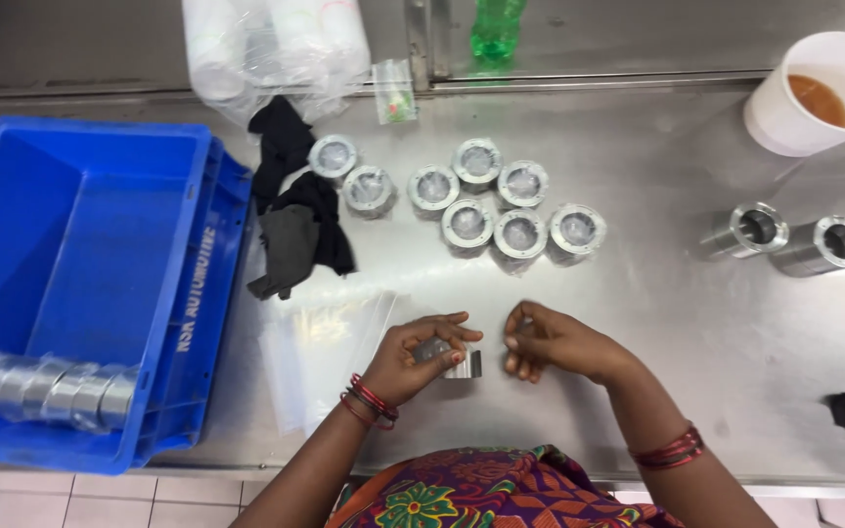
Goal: Inspecting, wiping, and packing small cylindrical metal bearings into a bin.
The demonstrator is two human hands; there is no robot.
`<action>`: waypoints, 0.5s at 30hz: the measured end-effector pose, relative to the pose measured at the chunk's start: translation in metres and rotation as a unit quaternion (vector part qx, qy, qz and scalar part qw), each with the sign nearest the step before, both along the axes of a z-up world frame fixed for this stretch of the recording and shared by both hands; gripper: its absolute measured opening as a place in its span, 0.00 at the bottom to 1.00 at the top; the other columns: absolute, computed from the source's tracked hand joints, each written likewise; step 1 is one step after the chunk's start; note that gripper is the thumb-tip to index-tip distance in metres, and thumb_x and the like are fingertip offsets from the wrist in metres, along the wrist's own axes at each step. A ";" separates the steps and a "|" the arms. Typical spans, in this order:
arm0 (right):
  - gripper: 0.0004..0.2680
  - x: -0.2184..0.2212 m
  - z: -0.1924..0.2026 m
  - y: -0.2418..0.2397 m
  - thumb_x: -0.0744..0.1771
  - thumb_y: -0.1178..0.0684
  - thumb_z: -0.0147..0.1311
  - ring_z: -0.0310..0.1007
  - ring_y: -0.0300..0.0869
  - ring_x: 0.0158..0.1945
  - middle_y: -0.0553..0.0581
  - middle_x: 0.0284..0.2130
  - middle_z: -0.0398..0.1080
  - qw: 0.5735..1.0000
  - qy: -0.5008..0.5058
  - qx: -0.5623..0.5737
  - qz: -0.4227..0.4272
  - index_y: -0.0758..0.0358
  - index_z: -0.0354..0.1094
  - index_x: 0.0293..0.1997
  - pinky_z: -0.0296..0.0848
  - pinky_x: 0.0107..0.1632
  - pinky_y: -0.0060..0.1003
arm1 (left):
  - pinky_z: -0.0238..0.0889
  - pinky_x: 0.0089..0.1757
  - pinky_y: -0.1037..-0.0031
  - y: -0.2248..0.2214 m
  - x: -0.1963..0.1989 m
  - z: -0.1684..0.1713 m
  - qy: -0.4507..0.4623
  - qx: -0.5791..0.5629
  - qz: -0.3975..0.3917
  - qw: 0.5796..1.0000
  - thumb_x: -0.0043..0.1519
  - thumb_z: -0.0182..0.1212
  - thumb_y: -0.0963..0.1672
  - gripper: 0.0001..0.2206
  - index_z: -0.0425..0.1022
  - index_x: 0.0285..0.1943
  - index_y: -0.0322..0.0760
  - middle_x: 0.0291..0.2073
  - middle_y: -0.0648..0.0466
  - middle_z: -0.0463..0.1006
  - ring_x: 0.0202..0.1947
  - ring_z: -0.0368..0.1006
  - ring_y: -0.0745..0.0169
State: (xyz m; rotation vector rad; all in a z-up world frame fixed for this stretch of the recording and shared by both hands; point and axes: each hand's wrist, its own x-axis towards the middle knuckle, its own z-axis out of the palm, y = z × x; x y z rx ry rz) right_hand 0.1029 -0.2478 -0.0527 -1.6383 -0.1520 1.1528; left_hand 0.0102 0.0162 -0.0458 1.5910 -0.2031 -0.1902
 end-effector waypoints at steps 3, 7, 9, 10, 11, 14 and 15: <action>0.18 -0.014 -0.007 0.002 0.68 0.47 0.56 0.77 0.40 0.35 0.60 0.36 0.75 0.996 -0.016 0.073 0.044 0.71 0.61 0.58 0.79 0.39 0.35 | 0.60 0.65 0.55 0.006 -0.005 -0.005 0.013 0.009 0.017 1.000 0.62 0.65 0.41 0.03 0.79 0.40 0.36 0.52 0.48 0.84 0.71 0.65 0.48; 0.20 -0.039 0.012 0.040 0.67 0.43 0.56 0.75 0.43 0.32 0.64 0.33 0.73 0.986 -0.158 -0.040 0.027 0.66 0.61 0.61 0.77 0.37 0.38 | 0.66 0.64 0.60 0.009 -0.014 -0.007 -0.040 -0.009 0.129 0.991 0.66 0.61 0.43 0.03 0.75 0.44 0.40 0.49 0.52 0.85 0.65 0.74 0.51; 0.24 -0.044 0.036 0.065 0.66 0.39 0.55 0.78 0.45 0.34 0.65 0.34 0.76 0.978 -0.184 -0.094 0.035 0.65 0.57 0.63 0.77 0.40 0.40 | 0.66 0.60 0.62 0.011 -0.017 0.024 -0.108 0.061 0.225 0.966 0.65 0.61 0.42 0.03 0.75 0.43 0.38 0.49 0.51 0.82 0.60 0.75 0.53; 0.28 -0.047 0.048 0.077 0.64 0.35 0.55 0.80 0.47 0.37 0.65 0.34 0.79 0.965 -0.211 -0.148 0.044 0.65 0.54 0.65 0.77 0.43 0.42 | 0.67 0.56 0.65 0.012 -0.019 0.039 -0.175 0.129 0.319 0.923 0.65 0.61 0.41 0.02 0.75 0.42 0.35 0.49 0.50 0.80 0.56 0.75 0.54; 0.28 -0.047 0.050 0.085 0.64 0.35 0.55 0.80 0.47 0.37 0.65 0.34 0.79 0.966 -0.210 -0.146 0.043 0.65 0.54 0.65 0.77 0.43 0.42 | 0.67 0.56 0.65 0.016 -0.018 0.043 -0.176 0.131 0.318 0.923 0.65 0.61 0.41 0.02 0.75 0.42 0.35 0.49 0.50 0.80 0.56 0.75 0.54; 0.34 -0.045 0.055 0.104 0.61 0.30 0.60 0.78 0.56 0.43 0.71 0.43 0.73 0.932 -0.300 -0.188 0.080 0.70 0.55 0.62 0.76 0.47 0.47 | 0.67 0.46 0.70 0.028 -0.015 0.050 -0.235 0.201 0.346 0.886 0.61 0.67 0.41 0.04 0.78 0.39 0.33 0.42 0.47 0.71 0.43 0.71 0.57; 0.33 -0.044 0.054 0.106 0.60 0.32 0.61 0.77 0.59 0.44 0.73 0.45 0.71 0.927 -0.301 -0.196 0.106 0.69 0.55 0.63 0.76 0.48 0.48 | 0.66 0.41 0.72 0.030 -0.015 0.048 -0.197 0.202 0.333 0.900 0.60 0.69 0.41 0.04 0.80 0.38 0.33 0.38 0.49 0.74 0.38 0.71 0.60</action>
